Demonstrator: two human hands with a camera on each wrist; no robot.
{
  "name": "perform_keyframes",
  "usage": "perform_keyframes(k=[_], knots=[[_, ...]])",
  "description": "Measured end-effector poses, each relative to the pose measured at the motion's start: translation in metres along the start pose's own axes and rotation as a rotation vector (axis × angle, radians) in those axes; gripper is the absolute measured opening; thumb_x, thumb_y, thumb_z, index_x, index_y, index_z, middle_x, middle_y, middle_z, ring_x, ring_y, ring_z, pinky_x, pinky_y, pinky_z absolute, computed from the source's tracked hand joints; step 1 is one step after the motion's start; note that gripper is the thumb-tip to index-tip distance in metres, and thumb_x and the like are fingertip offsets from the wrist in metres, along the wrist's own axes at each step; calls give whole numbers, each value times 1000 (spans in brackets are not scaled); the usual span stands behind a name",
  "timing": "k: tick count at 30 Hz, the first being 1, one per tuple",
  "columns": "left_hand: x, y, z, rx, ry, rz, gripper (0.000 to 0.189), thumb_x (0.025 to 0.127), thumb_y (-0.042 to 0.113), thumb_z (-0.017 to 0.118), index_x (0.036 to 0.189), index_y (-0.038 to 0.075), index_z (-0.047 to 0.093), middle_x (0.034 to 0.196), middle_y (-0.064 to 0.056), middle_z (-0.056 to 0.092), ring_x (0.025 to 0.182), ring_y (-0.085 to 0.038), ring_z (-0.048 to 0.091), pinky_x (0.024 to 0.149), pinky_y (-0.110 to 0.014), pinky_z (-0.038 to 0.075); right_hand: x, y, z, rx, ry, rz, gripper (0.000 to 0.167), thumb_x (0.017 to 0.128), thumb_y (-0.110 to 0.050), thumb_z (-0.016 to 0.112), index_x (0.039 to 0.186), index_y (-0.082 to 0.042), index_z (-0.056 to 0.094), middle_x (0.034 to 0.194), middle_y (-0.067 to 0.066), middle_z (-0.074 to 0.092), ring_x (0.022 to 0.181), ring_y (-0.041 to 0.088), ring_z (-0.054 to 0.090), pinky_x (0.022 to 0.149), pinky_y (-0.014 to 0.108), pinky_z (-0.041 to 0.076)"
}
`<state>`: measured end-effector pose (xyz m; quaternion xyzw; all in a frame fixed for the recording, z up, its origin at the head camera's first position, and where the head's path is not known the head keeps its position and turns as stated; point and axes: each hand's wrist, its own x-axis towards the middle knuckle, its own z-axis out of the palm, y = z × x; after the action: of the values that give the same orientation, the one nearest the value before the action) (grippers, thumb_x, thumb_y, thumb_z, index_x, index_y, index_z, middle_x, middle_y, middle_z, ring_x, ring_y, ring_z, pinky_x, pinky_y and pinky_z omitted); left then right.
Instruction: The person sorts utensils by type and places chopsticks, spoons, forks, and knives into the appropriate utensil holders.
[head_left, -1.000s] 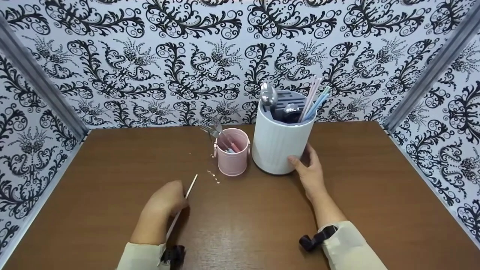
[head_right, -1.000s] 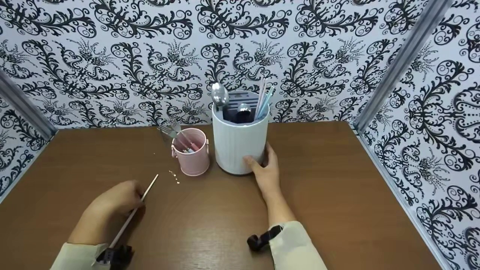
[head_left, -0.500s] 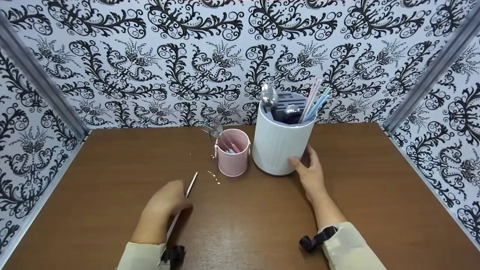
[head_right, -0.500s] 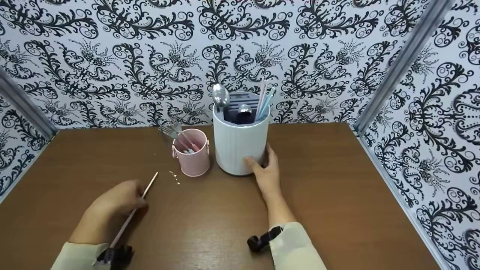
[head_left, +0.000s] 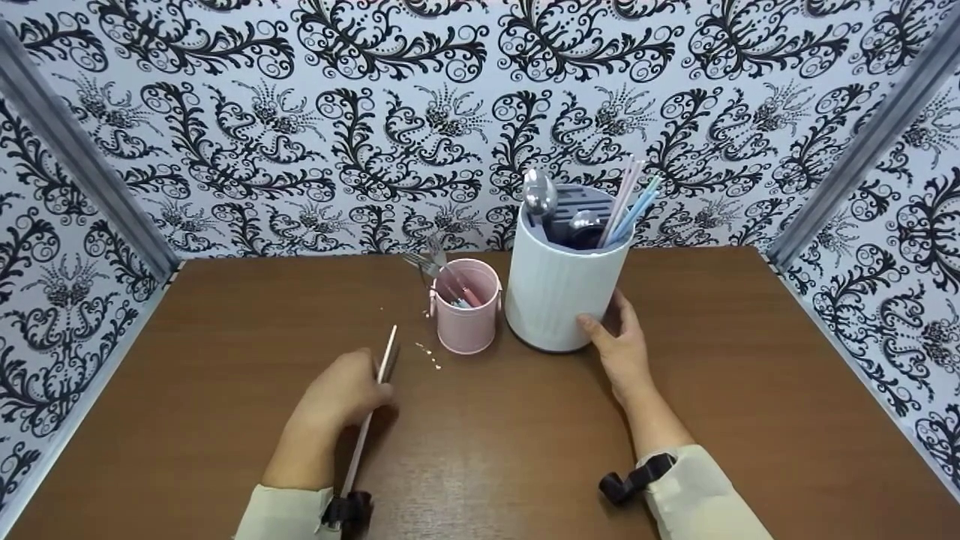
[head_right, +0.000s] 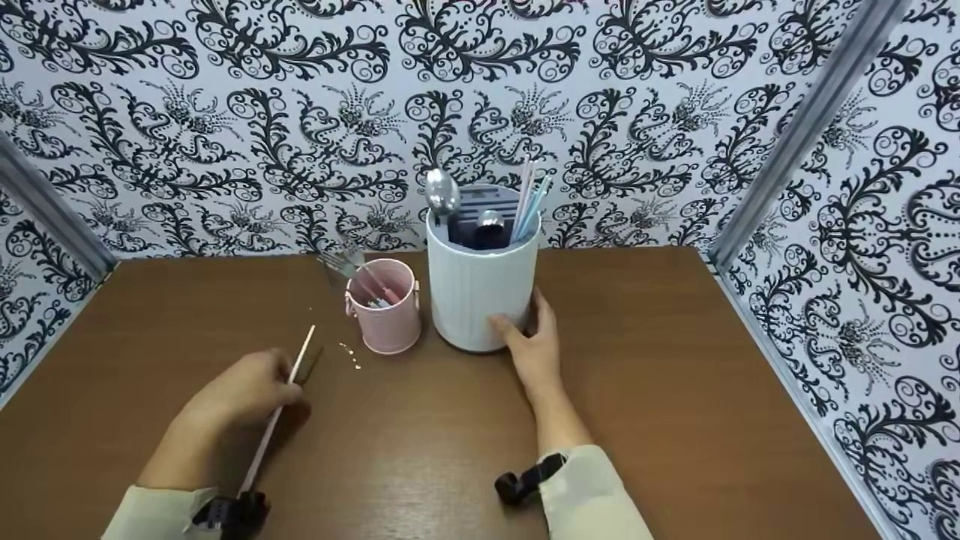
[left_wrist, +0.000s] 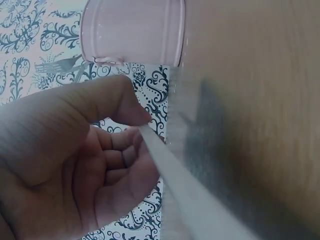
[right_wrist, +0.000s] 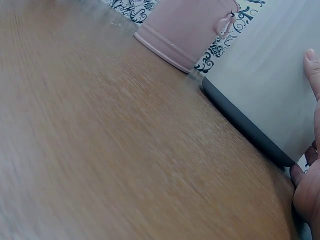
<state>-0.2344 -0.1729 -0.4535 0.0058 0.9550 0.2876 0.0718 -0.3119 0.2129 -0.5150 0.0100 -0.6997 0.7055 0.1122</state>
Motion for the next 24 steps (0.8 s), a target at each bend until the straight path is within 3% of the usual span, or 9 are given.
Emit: perform_keyframes(k=[6, 13, 19, 24], knots=[[3, 6, -1, -77, 34, 29, 13, 79, 11, 68, 86, 7, 58, 75, -5, 60, 63, -20, 55, 53, -29, 46, 0, 0, 0, -6, 5, -2, 80, 98, -14, 71, 163, -4, 26, 167, 18, 32, 153, 29, 33, 130, 44, 26], [5, 11, 0, -243, 83, 53, 13, 84, 6, 64, 94, 5, 57, 74, -5, 59, 52, -16, 57, 47, -27, 47, 0, -1, -1, -18, 4, -5, 80, 98, -15, 71, 163, -4, 26, 168, 17, 32, 153, 29, 32, 130, 44, 26], [6, 15, 2, -333, 137, 54, 14, 86, 5, 62, 98, 4, 56, 82, -4, 57, 59, -16, 59, 51, -28, 53, -1, 0, -1, -24, 3, -8, 78, 98, -14, 71, 163, -5, 27, 166, 16, 34, 152, 27, 32, 130, 43, 25], [6, 23, 1, -380, 243, 67, 15, 86, 6, 62, 99, 5, 56, 86, -5, 59, 65, -15, 59, 56, -27, 54, -1, -1, 0, -39, 7, -3, 80, 98, -16, 72, 163, -5, 27, 167, 16, 33, 153, 27, 31, 131, 43, 24]])
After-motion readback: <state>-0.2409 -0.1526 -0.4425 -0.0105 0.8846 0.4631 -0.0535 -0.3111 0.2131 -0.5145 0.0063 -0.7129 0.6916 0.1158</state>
